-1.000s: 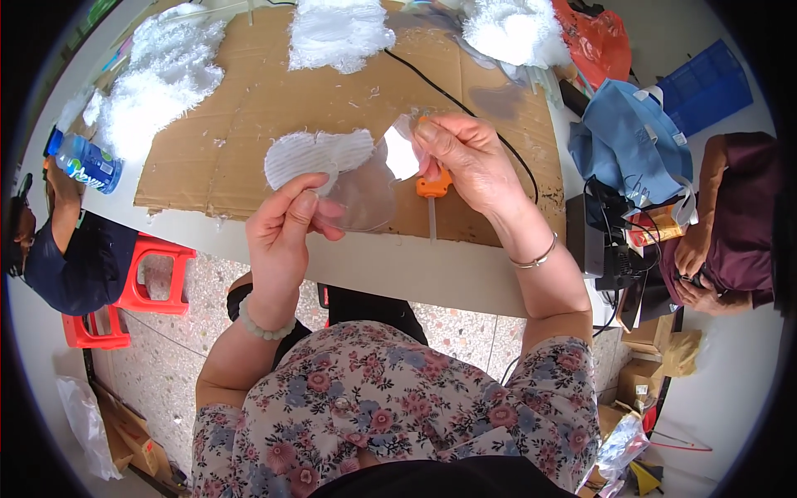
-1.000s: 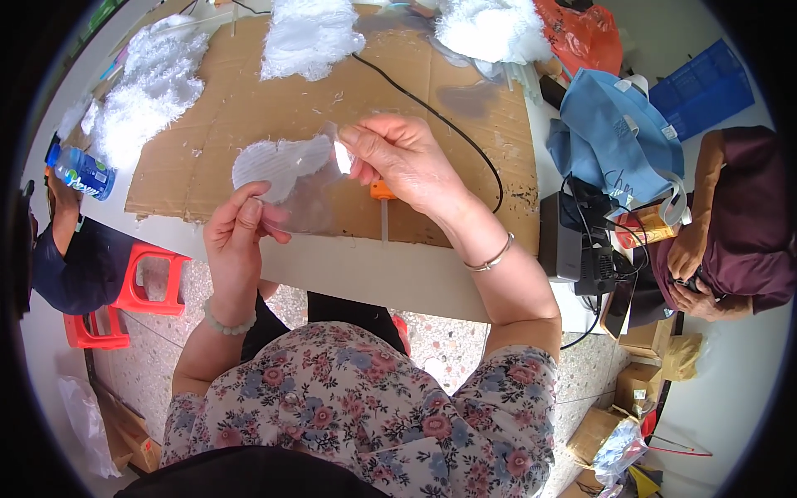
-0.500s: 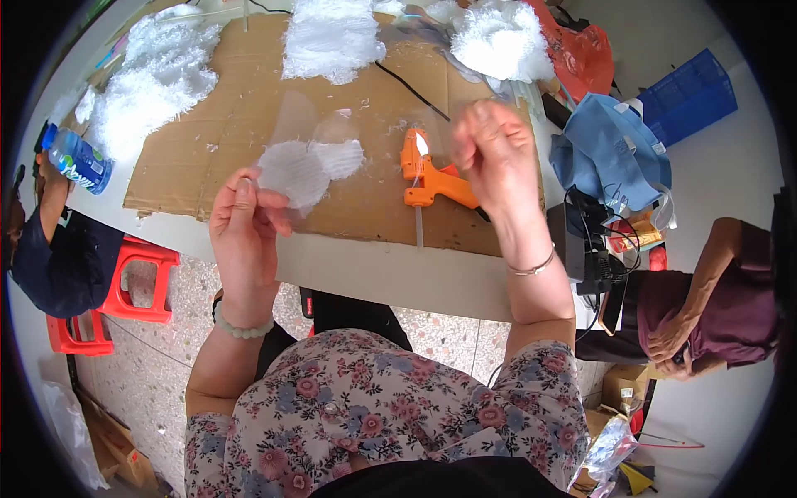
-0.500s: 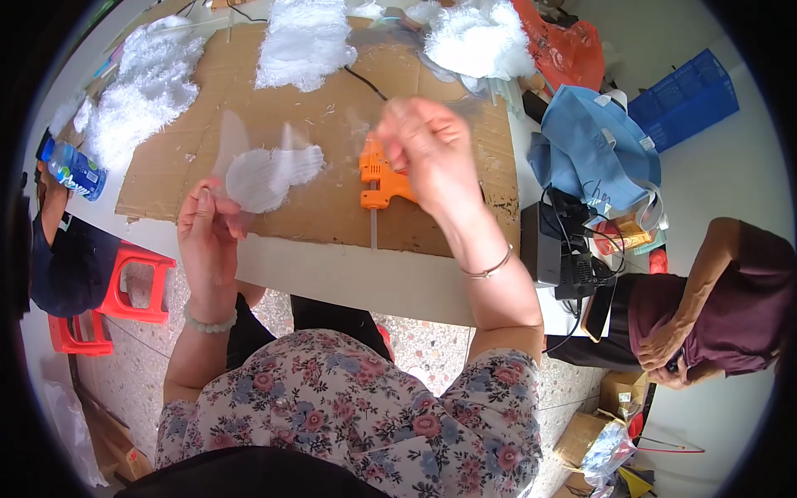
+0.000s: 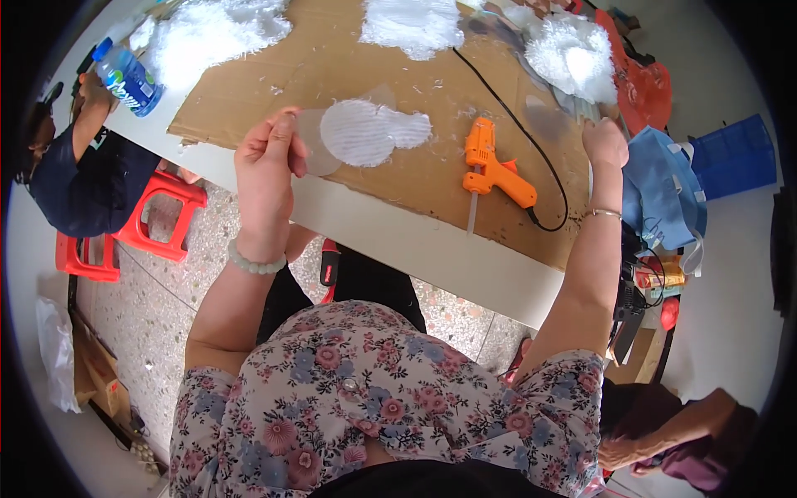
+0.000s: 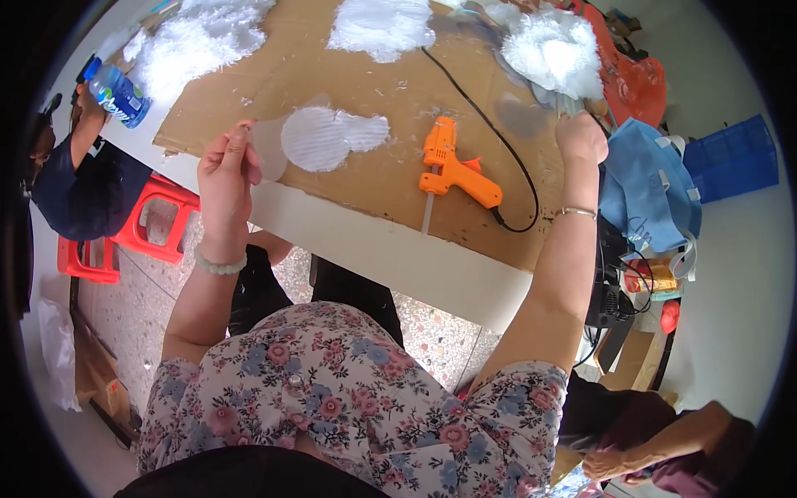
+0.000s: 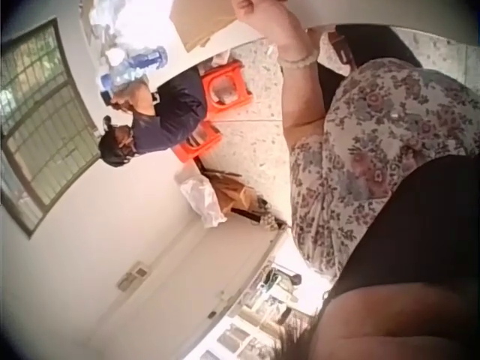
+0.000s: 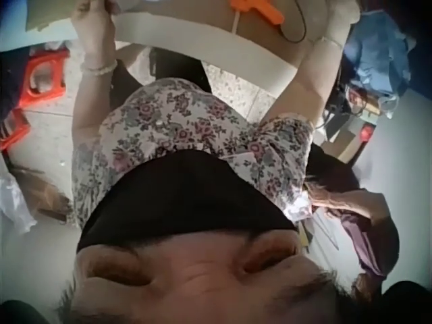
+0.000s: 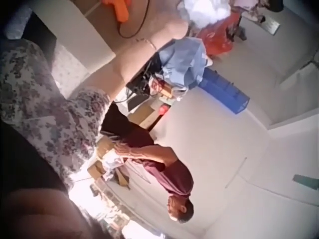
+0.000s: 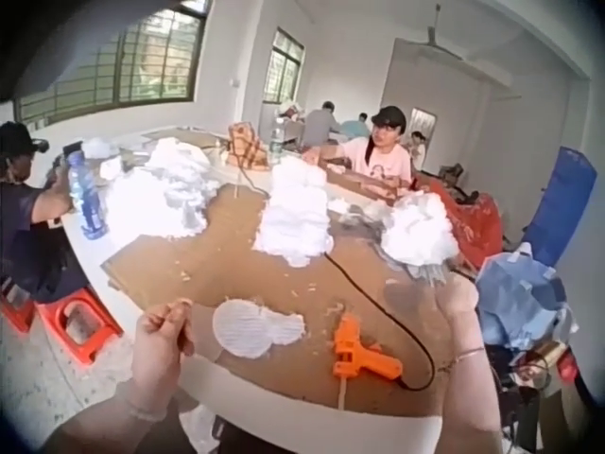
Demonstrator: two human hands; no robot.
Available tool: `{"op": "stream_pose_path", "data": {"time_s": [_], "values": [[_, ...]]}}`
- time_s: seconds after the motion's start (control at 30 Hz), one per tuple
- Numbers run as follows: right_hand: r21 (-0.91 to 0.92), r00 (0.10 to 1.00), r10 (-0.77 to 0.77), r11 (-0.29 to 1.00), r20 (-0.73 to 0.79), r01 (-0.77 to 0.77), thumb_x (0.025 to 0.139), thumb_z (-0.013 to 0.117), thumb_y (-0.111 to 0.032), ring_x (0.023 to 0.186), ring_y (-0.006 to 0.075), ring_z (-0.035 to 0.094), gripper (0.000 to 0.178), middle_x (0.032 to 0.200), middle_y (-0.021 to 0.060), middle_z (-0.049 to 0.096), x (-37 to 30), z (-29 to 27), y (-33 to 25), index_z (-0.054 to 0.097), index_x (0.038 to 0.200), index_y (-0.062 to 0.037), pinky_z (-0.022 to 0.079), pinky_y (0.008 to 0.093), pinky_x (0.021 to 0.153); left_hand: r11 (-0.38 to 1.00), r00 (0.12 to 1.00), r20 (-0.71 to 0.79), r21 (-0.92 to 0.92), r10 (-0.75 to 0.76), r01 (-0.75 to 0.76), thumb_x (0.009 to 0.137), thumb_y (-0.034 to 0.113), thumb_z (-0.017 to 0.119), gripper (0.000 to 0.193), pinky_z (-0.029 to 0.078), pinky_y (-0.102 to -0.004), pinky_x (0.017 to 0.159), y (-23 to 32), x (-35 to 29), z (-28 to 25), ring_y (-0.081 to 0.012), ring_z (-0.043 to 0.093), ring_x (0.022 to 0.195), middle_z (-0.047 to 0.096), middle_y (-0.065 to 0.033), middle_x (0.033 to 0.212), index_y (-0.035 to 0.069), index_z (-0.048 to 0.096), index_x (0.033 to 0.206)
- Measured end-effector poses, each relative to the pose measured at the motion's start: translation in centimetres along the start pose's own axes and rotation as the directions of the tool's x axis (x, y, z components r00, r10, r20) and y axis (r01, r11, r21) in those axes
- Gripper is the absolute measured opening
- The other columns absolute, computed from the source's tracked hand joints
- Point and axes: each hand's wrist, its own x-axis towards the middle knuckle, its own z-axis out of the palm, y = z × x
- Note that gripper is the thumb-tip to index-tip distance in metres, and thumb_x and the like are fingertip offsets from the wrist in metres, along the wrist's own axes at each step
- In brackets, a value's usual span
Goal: Assembling toy components by using a hot glue gun to attach white fiber material to a plastic template.
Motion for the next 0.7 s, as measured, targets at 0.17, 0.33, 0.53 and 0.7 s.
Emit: {"op": "stream_pose_path", "data": {"time_s": [0.17,0.33,0.53,0.7], "values": [[0.612,0.906,-0.422,0.707,-0.036,0.354,0.088,0.058,-0.024,0.083,0.0137,0.061,0.037,0.093,0.0122,0.065,-6.1,-6.8,-6.2,0.059,0.121,-0.0074,0.048,0.0277,0.077,0.994,0.999,0.038,0.109,0.015,-0.019,0.096,0.016,0.05,0.021,0.032,-0.0184,0.046,0.1,-0.1,0.9,-0.0032,0.04,0.05,0.052,0.0027,0.06,0.001,0.064,0.102],[0.978,0.648,-0.761,0.156,0.03,0.137,0.09,0.057,-0.015,0.078,0.0093,0.055,0.035,0.085,0.0017,0.061,-13.4,-8.4,-13.0,0.055,0.125,-0.0067,0.047,0.0235,0.074,0.949,0.986,0.163,0.309,0.014,-0.065,0.096,0.014,0.048,0.021,0.033,-0.0183,0.045,1.5,0.1,2.6,-0.003,0.042,0.049,0.054,0.0019,0.06,0.002,0.064,0.103],[0.997,0.612,-0.79,0.068,0.034,0.031,0.087,0.06,-0.01,0.072,0.0076,0.053,0.036,0.079,0.0009,0.058,-13.1,-8.6,-14.8,0.055,0.123,-0.0054,0.048,0.0229,0.07,0.997,0.977,0.199,0.017,0.07,-0.075,0.096,0.012,0.048,0.022,0.04,-0.0197,0.051,2.1,2.1,2.9,-0.0048,0.05,0.057,0.061,-0.0019,0.071,0.001,0.059,0.111],[0.944,0.642,-0.767,0.224,0.017,0.243,0.088,0.059,-0.014,0.073,0.0091,0.056,0.036,0.084,0.0035,0.062,-13.1,-6.5,-14.6,0.057,0.122,-0.0047,0.047,0.0234,0.07,0.991,0.979,0.195,0.135,-0.051,0.025,0.094,0.009,0.049,0.023,0.045,-0.0206,0.057,0.5,2.3,2.3,-0.0066,0.052,0.06,0.063,-0.0049,0.076,-0.002,0.057,0.113]]}}
